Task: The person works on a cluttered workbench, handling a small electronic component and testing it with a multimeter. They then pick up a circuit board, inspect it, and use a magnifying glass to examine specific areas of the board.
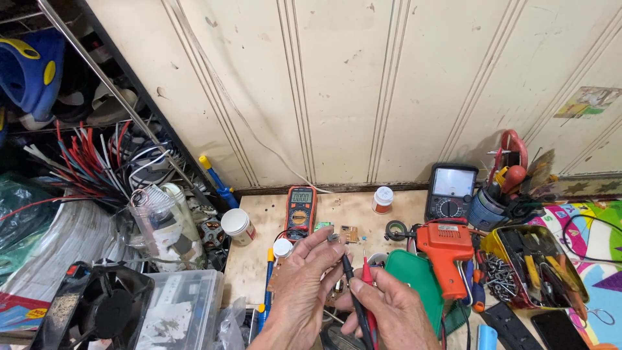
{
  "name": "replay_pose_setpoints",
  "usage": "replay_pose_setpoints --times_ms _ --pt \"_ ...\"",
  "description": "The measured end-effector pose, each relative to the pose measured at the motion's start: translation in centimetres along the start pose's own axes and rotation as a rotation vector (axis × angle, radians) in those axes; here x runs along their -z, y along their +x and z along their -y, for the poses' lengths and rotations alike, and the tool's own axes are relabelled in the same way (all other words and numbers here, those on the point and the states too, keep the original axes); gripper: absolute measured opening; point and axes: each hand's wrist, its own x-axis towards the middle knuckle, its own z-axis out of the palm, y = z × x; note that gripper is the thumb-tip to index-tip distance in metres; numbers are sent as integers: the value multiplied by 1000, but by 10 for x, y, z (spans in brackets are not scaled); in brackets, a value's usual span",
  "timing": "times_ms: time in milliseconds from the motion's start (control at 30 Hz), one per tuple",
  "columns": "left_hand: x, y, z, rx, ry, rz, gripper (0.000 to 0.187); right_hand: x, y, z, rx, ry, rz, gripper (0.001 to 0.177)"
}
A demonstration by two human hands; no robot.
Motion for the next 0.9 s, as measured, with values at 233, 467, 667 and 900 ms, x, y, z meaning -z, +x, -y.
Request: replay_pose_setpoints --times_ms 233,467,667,900 --pt "-8 -13 -8 3 8 -18 55 10 -8 22 192 -112 -188 53" --pt "-10 -7 4 -19 284 -23 56 15 -14 28 322 -642 -198 51" --pt "-7 -3 10 -61 364 -2 55 11 -13 31 184 -229 -144 51" --pt "-6 0 13 -38 421 -18 56 11 -14 33 128 -277 -111 39"
